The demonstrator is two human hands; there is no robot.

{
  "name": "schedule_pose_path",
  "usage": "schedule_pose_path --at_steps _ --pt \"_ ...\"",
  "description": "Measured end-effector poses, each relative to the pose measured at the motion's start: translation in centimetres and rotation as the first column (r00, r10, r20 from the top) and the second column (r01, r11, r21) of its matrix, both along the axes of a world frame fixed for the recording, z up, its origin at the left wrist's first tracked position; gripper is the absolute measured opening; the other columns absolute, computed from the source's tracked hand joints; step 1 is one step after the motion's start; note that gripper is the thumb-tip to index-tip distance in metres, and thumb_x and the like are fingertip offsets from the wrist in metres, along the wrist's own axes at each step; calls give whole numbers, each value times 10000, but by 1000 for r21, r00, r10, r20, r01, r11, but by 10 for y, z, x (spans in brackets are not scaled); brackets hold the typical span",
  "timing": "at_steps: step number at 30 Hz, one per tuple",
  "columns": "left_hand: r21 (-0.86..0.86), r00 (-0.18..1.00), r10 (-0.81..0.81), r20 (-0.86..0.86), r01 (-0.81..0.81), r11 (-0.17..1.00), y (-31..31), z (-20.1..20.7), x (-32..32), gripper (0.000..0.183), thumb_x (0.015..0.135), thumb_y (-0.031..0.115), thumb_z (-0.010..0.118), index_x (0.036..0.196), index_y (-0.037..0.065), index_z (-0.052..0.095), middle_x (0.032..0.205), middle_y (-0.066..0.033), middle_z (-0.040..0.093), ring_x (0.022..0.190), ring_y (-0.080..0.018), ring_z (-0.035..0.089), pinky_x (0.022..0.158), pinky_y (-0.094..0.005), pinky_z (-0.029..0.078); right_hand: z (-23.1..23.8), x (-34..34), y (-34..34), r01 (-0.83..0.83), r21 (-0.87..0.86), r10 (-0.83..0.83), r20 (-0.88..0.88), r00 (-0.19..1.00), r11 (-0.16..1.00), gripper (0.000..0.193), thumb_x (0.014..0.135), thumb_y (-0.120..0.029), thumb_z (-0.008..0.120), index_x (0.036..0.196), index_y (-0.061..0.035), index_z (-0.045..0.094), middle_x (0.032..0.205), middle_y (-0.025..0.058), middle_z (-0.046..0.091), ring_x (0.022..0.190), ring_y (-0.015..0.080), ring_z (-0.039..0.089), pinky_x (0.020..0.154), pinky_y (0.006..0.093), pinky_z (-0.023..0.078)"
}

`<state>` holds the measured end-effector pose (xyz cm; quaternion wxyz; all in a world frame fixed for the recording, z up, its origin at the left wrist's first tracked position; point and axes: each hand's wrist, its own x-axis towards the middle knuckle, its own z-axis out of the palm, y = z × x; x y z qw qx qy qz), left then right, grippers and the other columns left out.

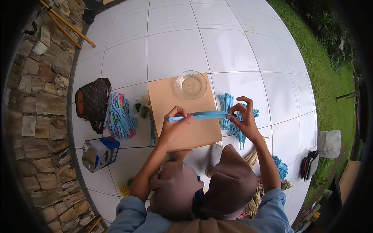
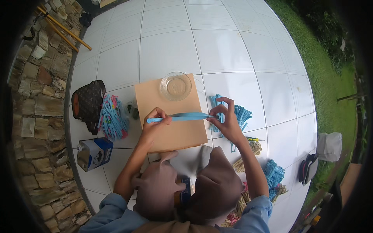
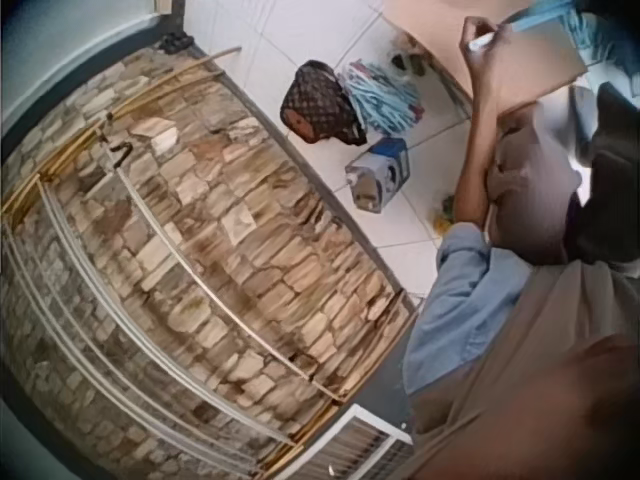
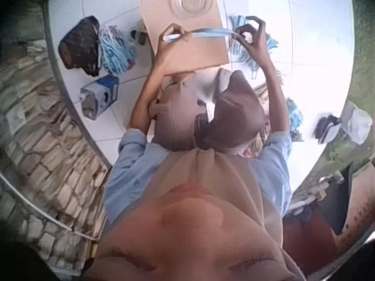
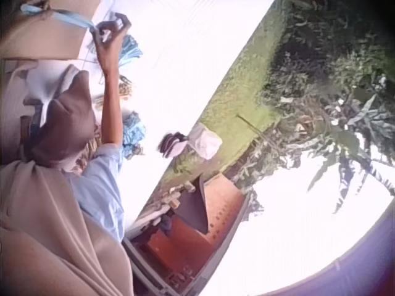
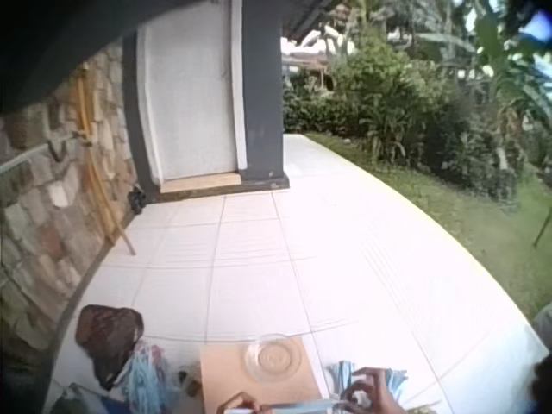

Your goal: The person applies adhesive from a metal container to blue straps by dipping the straps into a small bowl containing the adhesive and then smoothing it by hand.

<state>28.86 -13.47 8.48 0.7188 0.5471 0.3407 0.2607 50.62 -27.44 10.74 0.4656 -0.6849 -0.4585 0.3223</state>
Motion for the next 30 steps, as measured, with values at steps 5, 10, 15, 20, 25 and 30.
schedule_pose_path --at_steps 5,10,15,20,25,30 --pt "-234 951 -5 308 80 969 2 117 -37 230 801 30 655 769 111 442 805 -9 557 761 -98 550 732 -234 456 129 -29 -16 -151 166 80 371 925 974 565 767 2 657 1176 -32 269 857 61 585 830 174 565 795 329 443" --pt "-155 887 110 449 -44 987 4 184 -98 168 837 20 603 857 107 460 852 -14 563 821 -99 556 774 -242 484 235 -95 -9 -197 359 73 330 941 912 543 770 27 613 1180 -35 263 853 66 584 743 155 555 567 260 431" --pt "-178 549 652 523 -677 714 3 199 -167 403 846 2 536 1208 40 363 1166 -139 455 1088 -191 474 985 -338 381 276 -167 22 -272 395 191 233 954 877 529 782 39 582 1199 -59 271 808 91 602 709 170 587 590 272 491" --pt "331 598 609 522 -800 501 0 185 -217 324 874 29 458 1196 38 417 1158 -127 494 1161 -193 433 1005 -313 303 216 -221 64 -385 191 348 201 916 903 494 761 11 606 1162 -73 331 780 127 631 724 241 629 630 321 490" --pt "260 995 83 54 -95 961 18 64 -220 374 970 252 301 1220 23 458 1188 -109 528 1147 -180 464 1010 -317 298 102 -263 108 -352 38 337 212 917 935 473 750 11 634 1144 -60 381 769 115 647 716 209 650 644 293 504" --pt "-97 991 129 34 -125 987 21 -94 -193 413 985 314 266 1203 22 462 1154 -95 538 1128 -181 472 968 -303 327 -65 -278 170 -194 -320 188 -50 981 927 393 719 14 587 1064 -30 404 749 227 622 758 377 634 648 405 501"
